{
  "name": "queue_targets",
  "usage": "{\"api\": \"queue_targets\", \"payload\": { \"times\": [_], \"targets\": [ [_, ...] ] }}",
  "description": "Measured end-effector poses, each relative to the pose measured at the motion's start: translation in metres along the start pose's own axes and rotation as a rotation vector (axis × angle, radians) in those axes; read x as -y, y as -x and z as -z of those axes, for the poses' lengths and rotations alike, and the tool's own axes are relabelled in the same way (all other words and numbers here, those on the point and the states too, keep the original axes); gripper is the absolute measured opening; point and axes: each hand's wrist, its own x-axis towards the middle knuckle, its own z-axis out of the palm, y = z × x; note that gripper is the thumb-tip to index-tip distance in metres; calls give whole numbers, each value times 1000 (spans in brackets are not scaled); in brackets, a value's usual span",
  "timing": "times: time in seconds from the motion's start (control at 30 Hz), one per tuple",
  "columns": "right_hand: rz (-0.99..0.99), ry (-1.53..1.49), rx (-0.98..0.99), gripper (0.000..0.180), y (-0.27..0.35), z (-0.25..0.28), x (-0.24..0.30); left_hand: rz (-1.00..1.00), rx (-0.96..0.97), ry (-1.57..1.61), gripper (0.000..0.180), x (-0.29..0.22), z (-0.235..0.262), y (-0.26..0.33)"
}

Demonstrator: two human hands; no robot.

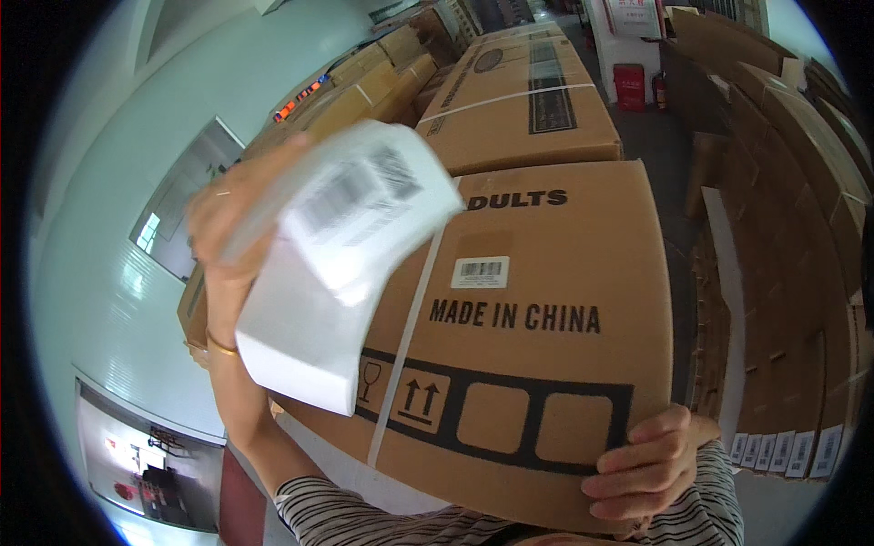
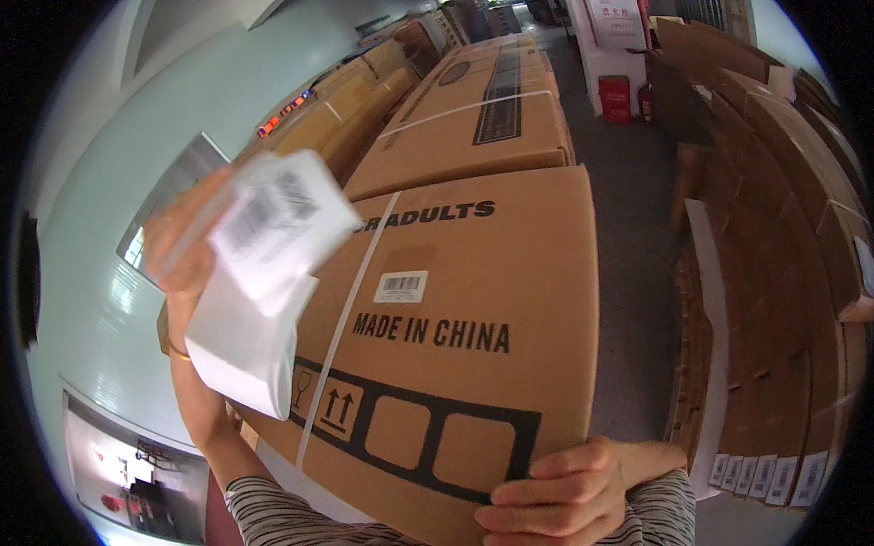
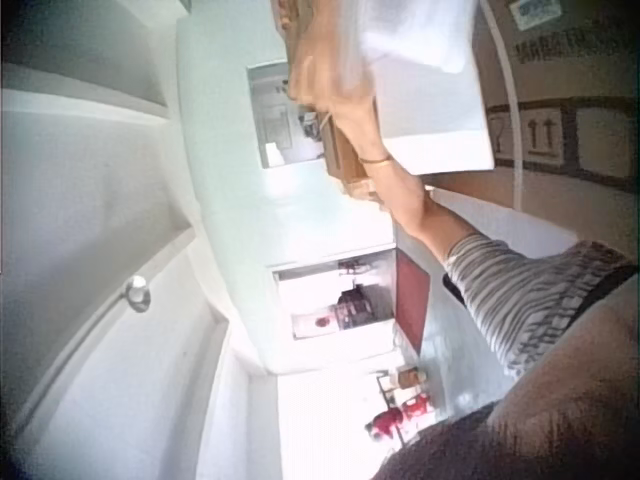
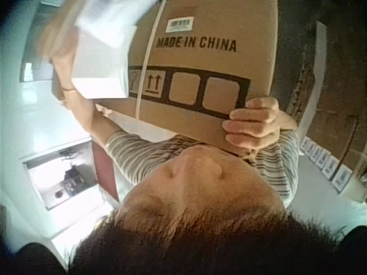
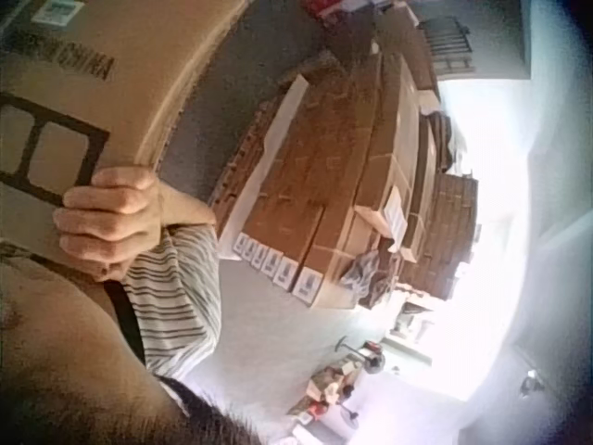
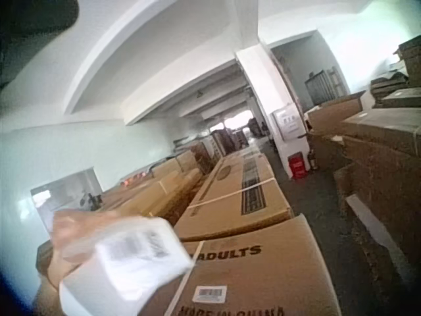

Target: The person peels adhesive labels from a backing sheet and sticks them onto cardboard boxes. They discard the empty backing strip into a trash box, walk to another stack of cardboard boxes, and apply labels onto the boxes.

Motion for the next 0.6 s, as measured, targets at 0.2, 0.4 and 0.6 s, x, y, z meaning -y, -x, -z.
{"api": "queue_targets", "payload": {
  "times": [0.2,0.4,0.6],
  "targets": [
    [136,-53,-210,40,-3,-8,-8,568,-504,-450,17,29,81,29],
    [101,-67,-34,44,-10,-2,-15,740,-1041,127,19,-33,167,38],
    [-50,-1015,-464,46,-9,47,7,1243,-1144,-164,32,-160,170,29]
  ]
}}
